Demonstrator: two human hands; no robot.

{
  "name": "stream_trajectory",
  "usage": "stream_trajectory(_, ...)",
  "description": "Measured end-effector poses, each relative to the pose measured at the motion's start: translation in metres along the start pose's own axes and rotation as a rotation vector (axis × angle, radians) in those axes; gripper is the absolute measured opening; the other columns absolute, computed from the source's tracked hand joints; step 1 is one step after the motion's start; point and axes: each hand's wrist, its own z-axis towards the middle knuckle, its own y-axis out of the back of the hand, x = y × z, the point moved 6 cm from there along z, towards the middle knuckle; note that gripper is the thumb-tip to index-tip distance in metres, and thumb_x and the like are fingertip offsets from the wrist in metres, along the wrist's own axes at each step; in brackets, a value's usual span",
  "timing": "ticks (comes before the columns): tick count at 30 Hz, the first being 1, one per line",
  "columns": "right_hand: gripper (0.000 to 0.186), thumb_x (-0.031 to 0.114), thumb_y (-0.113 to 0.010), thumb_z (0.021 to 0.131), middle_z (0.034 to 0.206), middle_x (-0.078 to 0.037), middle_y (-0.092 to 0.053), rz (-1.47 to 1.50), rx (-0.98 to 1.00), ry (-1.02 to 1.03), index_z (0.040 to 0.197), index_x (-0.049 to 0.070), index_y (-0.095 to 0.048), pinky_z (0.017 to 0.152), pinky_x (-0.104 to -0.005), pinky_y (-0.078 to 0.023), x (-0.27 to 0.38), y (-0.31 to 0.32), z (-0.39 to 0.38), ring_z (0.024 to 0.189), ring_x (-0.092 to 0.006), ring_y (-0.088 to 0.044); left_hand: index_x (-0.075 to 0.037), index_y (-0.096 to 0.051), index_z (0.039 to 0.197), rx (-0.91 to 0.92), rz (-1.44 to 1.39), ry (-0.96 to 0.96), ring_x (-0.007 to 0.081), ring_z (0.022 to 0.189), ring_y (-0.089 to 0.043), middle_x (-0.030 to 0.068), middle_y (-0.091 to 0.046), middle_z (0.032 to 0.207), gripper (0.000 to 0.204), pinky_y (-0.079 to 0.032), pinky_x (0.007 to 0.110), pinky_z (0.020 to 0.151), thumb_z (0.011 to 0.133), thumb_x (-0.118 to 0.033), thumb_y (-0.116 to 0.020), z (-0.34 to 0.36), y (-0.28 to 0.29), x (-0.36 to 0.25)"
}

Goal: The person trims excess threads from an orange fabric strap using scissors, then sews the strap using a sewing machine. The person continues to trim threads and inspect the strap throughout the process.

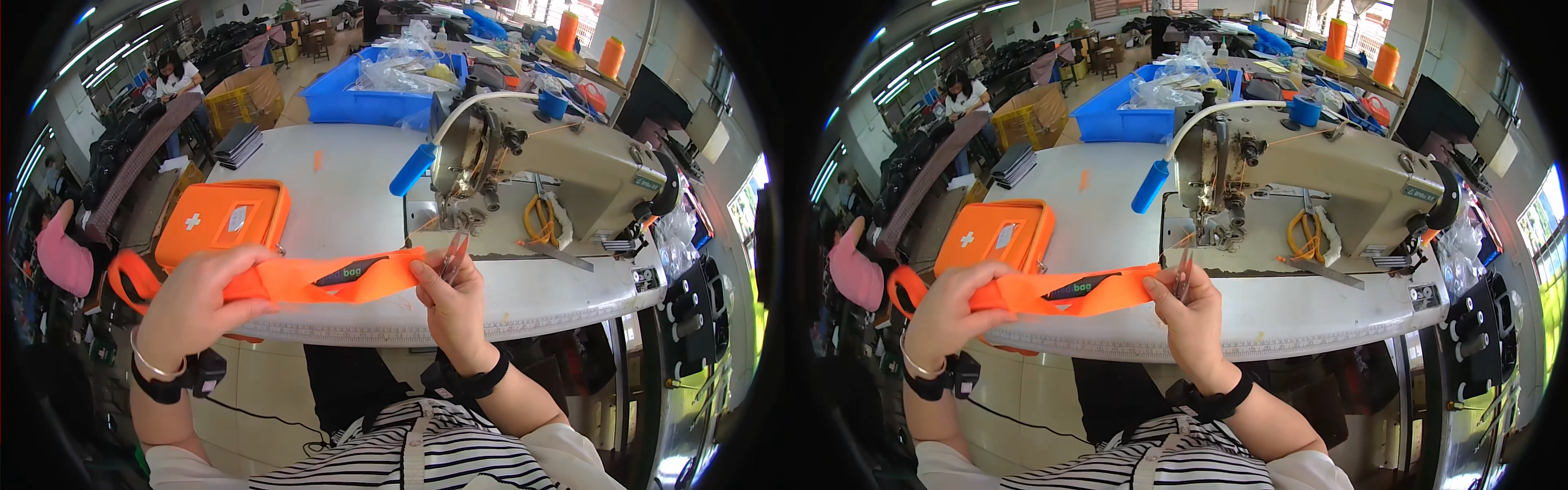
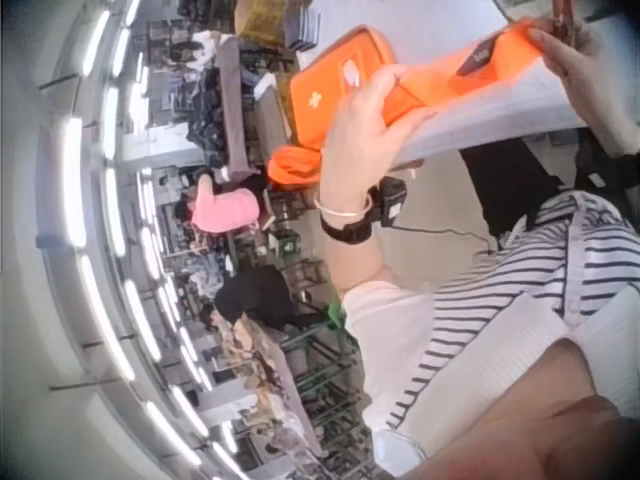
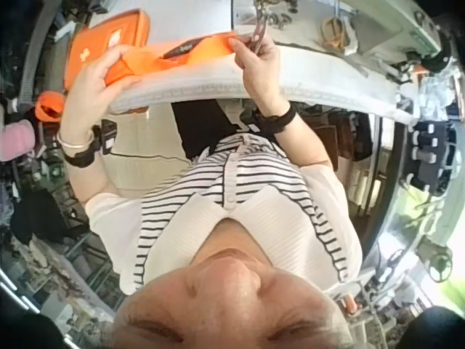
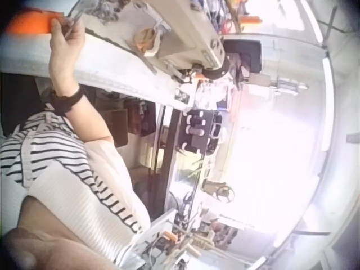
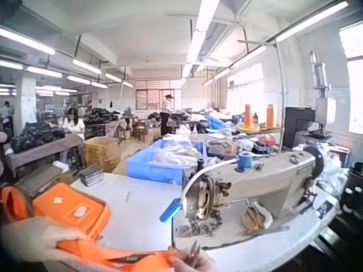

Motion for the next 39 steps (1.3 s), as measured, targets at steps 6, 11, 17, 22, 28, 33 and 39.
stream_trajectory(6,0.013,0.001,-0.061,0.084,0.063,0.003,-0.047,0.012,-0.272,0.035,0.082,0.005,-0.049,0.043,-0.0198,-0.029,-0.013,0.055,0.019,0.047,-0.0036,-0.038,-0.001,-0.054,0.11,0.101,0.508,-0.197,0.0315,0.088,-0.058,0.0101,-0.061,0.093,0.054,-0.045,0.042,0.073,0.066,-0.024,-0.076,0.108,-0.053,0.026)
stream_trajectory(11,0.013,0.004,-0.062,0.084,0.06,0.003,-0.048,-0.113,-0.344,-0.039,0.081,0.006,-0.049,0.042,-0.019,-0.03,-0.013,0.072,0.025,0.046,-0.0029,-0.04,0.0,-0.046,0.125,0.139,0.12,-0.401,0.0315,0.108,-0.05,0.0153,-0.054,0.115,0.066,-0.04,0.039,0.091,0.071,-0.027,-0.074,0.141,-0.125,-0.01)
stream_trajectory(17,0.012,0.005,-0.064,0.084,0.062,0.004,-0.049,-0.124,-0.324,-0.082,0.083,0.005,-0.052,0.045,-0.0179,-0.031,-0.015,0.069,0.036,0.051,-0.002,-0.042,0.004,-0.052,0.118,0.216,-0.511,-0.267,0.021,0.094,-0.058,0.0135,-0.059,0.105,0.042,-0.045,0.031,0.083,0.083,-0.017,-0.064,0.168,-0.171,0.004)
stream_trajectory(22,0.01,0.005,-0.064,0.084,0.063,0.004,-0.049,-0.111,-0.215,-0.163,0.086,0.004,-0.054,0.046,-0.0179,-0.031,-0.011,0.069,0.044,0.052,-0.002,-0.041,0.004,-0.057,0.106,0.301,-0.626,-0.186,0.0132,0.084,-0.06,0.009,-0.062,0.093,0.026,-0.048,0.026,0.074,0.084,-0.008,-0.062,0.177,-0.169,0.016)
stream_trajectory(28,0.007,0.009,-0.061,0.086,0.066,0.004,-0.051,-0.647,0.136,-0.412,0.084,0.004,-0.056,0.047,-0.0186,-0.034,0.022,0.086,0.059,0.053,-0.002,-0.043,0.003,-0.057,0.108,0.304,-0.543,-0.139,0.0147,0.09,-0.059,0.0097,-0.061,0.098,0.029,-0.048,0.028,0.081,0.081,-0.004,-0.064,0.179,-0.169,0.022)
stream_trajectory(33,0.016,0.012,-0.066,0.075,0.078,-0.009,-0.058,-1.311,0.569,0.058,0.085,0.005,-0.056,0.061,-0.0365,-0.045,0.063,0.093,0.076,0.069,-0.03,-0.056,0.001,-0.056,0.102,0.155,-0.395,-0.21,0.0209,0.09,-0.06,0.0105,-0.058,0.096,0.027,-0.05,0.028,0.077,0.077,-0.003,-0.065,0.18,-0.166,0.02)
stream_trajectory(39,0.028,0.014,-0.07,0.07,0.087,-0.009,-0.052,-1.682,0.493,0.255,0.093,0.006,-0.056,0.07,-0.038,-0.044,0.08,0.124,0.103,0.08,-0.0284,-0.054,-0.006,-0.06,0.077,0.078,-0.166,-0.368,0.0206,0.087,-0.05,0.0047,-0.053,0.09,0.014,-0.037,0.033,0.076,0.067,-0.001,-0.069,0.178,-0.167,0.021)
